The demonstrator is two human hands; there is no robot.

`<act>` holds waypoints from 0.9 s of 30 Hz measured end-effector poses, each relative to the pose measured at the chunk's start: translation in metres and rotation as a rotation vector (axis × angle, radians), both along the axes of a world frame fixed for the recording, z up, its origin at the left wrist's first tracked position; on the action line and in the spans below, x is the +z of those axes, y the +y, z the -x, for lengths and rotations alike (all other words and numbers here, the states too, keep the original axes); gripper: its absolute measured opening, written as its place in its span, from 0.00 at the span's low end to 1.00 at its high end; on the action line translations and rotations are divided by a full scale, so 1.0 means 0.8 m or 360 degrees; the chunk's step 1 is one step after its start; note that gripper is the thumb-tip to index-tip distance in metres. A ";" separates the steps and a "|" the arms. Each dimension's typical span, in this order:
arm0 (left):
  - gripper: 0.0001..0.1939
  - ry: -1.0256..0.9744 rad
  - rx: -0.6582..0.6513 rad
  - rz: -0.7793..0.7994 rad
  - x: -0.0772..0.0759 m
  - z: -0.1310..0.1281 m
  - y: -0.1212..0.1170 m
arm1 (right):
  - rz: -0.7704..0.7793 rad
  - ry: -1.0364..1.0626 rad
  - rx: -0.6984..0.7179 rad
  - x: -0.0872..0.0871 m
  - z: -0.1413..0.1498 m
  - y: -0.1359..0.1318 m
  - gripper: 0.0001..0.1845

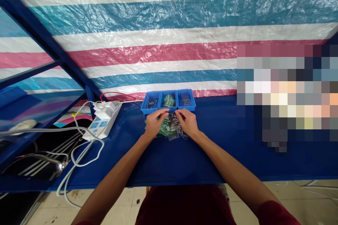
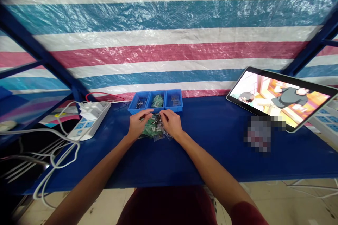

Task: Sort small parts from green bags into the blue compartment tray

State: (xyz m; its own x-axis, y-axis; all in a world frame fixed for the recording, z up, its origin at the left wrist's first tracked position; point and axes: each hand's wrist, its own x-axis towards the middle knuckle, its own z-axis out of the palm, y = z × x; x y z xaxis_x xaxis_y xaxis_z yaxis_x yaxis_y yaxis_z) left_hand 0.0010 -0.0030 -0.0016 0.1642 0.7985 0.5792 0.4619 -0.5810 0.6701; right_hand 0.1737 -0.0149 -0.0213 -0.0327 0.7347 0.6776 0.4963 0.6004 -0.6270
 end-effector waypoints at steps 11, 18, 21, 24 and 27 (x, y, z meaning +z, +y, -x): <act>0.19 -0.0198 -0.0252 0.0400 0.002 0.000 -0.002 | -0.0080 -0.0043 0.0229 0.005 0.002 -0.004 0.14; 0.18 -0.0172 -0.0326 0.0412 0.002 0.000 -0.002 | -0.0081 -0.0014 0.0247 0.006 0.001 -0.004 0.12; 0.18 -0.0145 -0.0316 0.0412 0.001 0.001 -0.001 | -0.0107 -0.0009 0.0227 0.008 0.002 -0.005 0.12; 0.15 -0.0133 -0.0268 0.0352 0.000 0.002 0.000 | -0.0112 0.0014 0.0145 0.008 0.002 -0.005 0.12; 0.13 -0.0119 -0.0183 0.0229 -0.002 0.003 0.001 | -0.0105 0.0066 0.0034 0.005 0.003 -0.004 0.12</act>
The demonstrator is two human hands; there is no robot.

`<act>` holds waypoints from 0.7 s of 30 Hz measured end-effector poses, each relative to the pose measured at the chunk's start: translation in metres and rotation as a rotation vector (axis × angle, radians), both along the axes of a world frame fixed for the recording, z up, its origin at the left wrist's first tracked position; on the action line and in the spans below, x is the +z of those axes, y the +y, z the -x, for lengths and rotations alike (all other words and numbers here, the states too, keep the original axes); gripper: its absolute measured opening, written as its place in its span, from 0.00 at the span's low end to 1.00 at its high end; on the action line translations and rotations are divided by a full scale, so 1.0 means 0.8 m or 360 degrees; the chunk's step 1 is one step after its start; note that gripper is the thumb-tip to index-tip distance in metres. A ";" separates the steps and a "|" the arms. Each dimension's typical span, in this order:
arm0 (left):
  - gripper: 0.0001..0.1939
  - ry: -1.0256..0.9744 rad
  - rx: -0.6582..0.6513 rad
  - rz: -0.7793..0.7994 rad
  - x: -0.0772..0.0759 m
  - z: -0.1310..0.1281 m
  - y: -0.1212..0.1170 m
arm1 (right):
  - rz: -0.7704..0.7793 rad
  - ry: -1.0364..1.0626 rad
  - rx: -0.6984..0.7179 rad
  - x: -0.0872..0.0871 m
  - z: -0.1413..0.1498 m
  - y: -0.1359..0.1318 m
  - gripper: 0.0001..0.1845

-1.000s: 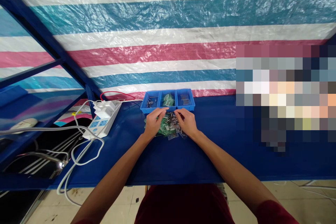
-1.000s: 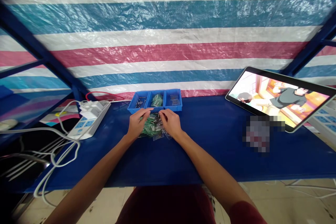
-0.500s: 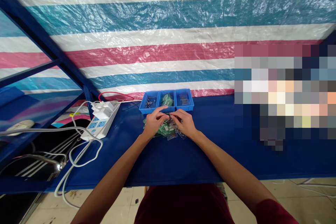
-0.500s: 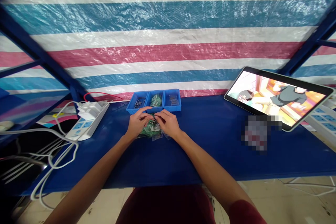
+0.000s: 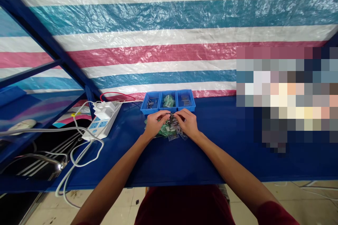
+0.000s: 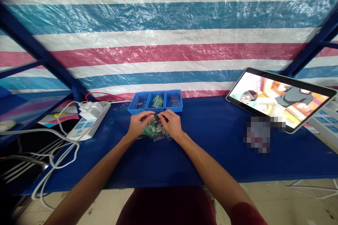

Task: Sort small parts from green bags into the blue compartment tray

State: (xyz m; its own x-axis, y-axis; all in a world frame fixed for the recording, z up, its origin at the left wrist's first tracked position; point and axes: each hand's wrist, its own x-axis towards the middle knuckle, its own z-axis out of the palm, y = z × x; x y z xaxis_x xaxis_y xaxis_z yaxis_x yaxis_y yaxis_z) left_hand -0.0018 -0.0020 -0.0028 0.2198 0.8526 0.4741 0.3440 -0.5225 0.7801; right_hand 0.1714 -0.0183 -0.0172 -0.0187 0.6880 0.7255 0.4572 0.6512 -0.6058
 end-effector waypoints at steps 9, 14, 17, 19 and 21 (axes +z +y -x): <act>0.12 -0.0024 0.0344 -0.0392 0.005 0.003 -0.004 | 0.0111 -0.0056 -0.0064 0.000 0.000 0.002 0.17; 0.11 0.0188 0.0837 -0.0860 0.016 0.023 -0.001 | 0.0140 -0.0049 -0.0072 0.001 -0.001 0.001 0.18; 0.11 0.0343 0.0940 -0.0910 0.016 0.040 0.013 | 0.0132 -0.0069 -0.0058 -0.001 -0.001 0.001 0.17; 0.13 0.0543 0.0945 -0.0833 0.014 0.048 0.024 | 0.0133 -0.0090 -0.0065 -0.003 -0.001 0.002 0.16; 0.14 0.0816 0.0938 -0.0699 0.011 0.052 0.034 | 0.0150 -0.0133 -0.0123 -0.005 -0.002 0.004 0.15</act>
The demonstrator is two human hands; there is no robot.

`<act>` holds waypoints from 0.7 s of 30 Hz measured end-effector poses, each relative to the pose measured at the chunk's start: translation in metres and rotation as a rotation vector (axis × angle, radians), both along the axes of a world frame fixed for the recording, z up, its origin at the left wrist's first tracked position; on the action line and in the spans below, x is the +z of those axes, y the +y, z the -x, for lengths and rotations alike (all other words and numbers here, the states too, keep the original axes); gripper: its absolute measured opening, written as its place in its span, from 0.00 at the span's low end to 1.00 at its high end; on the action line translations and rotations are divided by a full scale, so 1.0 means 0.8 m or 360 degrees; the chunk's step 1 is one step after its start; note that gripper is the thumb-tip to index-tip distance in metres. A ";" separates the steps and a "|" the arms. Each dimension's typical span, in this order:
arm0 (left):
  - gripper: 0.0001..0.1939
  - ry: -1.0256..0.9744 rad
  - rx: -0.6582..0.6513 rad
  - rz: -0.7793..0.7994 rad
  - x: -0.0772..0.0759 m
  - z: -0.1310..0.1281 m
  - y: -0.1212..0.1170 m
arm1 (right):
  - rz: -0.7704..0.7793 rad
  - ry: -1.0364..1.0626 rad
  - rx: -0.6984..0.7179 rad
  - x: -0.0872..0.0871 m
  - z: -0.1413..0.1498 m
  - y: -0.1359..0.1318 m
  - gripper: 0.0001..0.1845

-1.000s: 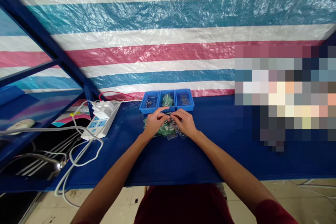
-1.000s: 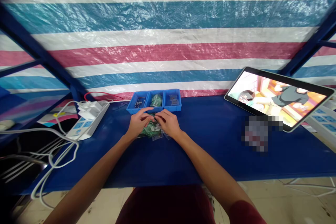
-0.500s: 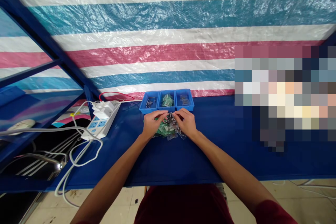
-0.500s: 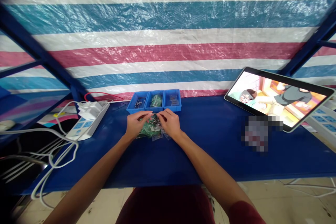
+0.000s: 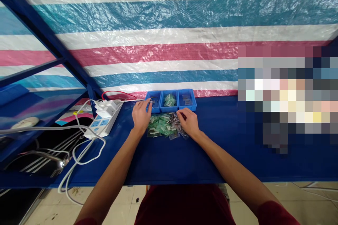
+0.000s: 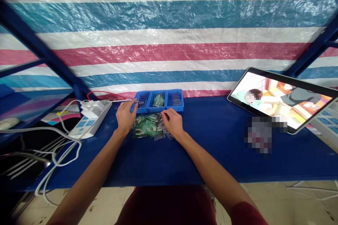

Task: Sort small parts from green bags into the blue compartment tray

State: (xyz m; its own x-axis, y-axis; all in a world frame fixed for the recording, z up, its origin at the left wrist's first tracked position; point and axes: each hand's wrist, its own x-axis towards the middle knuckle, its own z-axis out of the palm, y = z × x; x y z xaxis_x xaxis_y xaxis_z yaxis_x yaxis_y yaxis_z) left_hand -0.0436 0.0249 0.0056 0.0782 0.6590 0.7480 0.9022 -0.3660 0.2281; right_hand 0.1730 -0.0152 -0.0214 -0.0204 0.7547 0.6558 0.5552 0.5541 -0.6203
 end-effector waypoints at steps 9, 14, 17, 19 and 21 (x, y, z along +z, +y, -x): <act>0.15 0.0349 -0.0247 0.0402 -0.017 -0.011 0.004 | 0.0176 -0.0398 -0.0437 -0.015 -0.003 0.011 0.20; 0.15 0.0388 -0.0235 0.0425 -0.021 -0.009 0.007 | 0.0204 -0.0536 -0.0297 -0.020 -0.001 0.014 0.20; 0.15 0.0389 -0.0234 0.0426 -0.021 -0.007 0.008 | 0.0189 -0.0523 -0.0245 -0.020 -0.001 0.016 0.20; 0.15 0.0381 -0.0244 0.0434 -0.021 -0.006 0.008 | 0.0185 -0.0545 -0.0225 -0.019 -0.001 0.016 0.19; 0.15 0.0377 -0.0243 0.0442 -0.020 -0.005 0.008 | 0.0187 -0.0589 -0.0217 -0.018 0.000 0.014 0.19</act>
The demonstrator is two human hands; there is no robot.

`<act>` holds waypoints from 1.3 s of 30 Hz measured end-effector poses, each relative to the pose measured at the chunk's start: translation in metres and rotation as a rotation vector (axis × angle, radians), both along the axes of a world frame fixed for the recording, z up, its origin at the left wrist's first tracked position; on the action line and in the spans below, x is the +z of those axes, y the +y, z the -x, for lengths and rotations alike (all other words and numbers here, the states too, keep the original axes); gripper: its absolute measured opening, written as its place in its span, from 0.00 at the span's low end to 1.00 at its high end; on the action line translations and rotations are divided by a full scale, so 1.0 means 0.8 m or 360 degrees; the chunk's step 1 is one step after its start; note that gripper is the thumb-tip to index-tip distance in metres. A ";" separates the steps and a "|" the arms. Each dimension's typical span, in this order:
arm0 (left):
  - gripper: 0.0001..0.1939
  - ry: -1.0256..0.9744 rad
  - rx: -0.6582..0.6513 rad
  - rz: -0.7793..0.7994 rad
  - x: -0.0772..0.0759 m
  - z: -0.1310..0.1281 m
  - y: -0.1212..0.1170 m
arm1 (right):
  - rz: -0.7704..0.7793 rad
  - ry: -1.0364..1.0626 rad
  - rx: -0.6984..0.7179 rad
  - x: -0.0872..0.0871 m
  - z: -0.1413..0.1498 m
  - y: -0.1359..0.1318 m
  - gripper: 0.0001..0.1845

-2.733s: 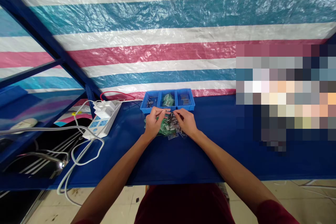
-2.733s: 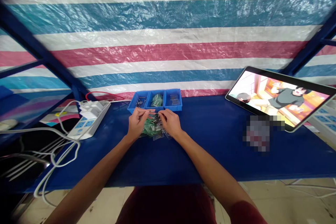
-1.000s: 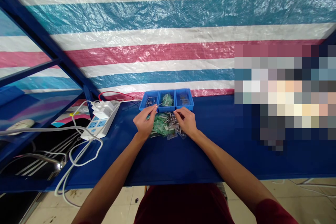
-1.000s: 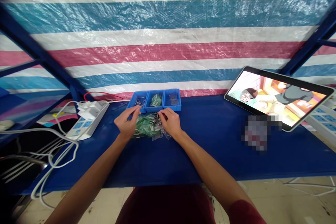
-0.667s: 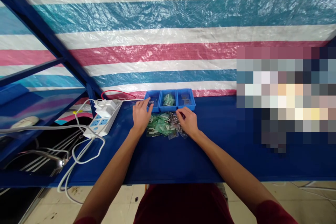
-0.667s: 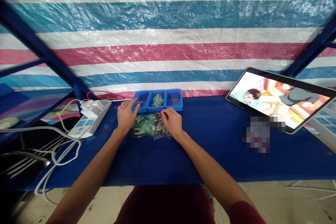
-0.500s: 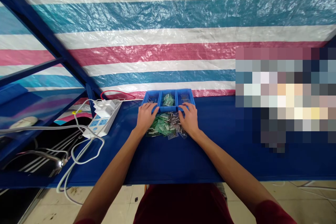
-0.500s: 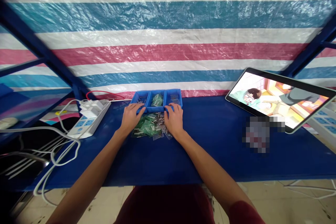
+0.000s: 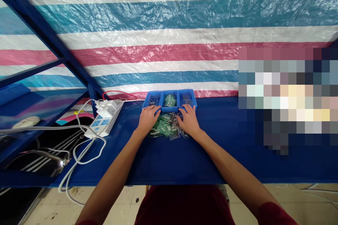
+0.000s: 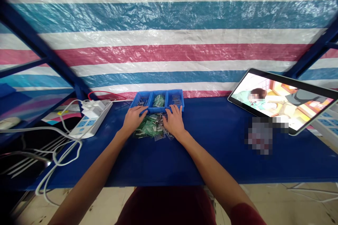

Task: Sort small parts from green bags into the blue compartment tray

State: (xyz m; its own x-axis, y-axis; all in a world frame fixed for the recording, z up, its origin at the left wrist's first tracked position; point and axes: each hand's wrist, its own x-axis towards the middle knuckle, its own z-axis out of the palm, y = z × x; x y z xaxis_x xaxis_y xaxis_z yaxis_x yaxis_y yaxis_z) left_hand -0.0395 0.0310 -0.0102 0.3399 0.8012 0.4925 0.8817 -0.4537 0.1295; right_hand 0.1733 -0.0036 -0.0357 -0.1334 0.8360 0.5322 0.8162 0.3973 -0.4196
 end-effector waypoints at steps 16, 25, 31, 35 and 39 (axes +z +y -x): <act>0.14 -0.0052 0.0043 -0.0044 0.001 0.005 0.000 | 0.0044 -0.0154 0.0143 0.000 0.005 -0.002 0.22; 0.16 -0.0263 -0.0026 0.0059 0.019 -0.003 -0.007 | 0.0088 -0.0091 0.0190 0.019 -0.007 -0.002 0.22; 0.34 -0.0129 -0.0498 0.0500 0.050 0.000 -0.053 | 0.0068 -0.0179 0.0515 0.042 -0.038 -0.016 0.26; 0.48 0.0250 -0.0552 0.0619 0.022 0.018 -0.070 | 0.0250 -0.0419 0.0733 0.018 -0.052 -0.030 0.44; 0.48 0.0406 -0.0474 0.0662 -0.008 0.029 -0.066 | 0.0536 -0.0624 0.0734 -0.004 -0.049 -0.029 0.53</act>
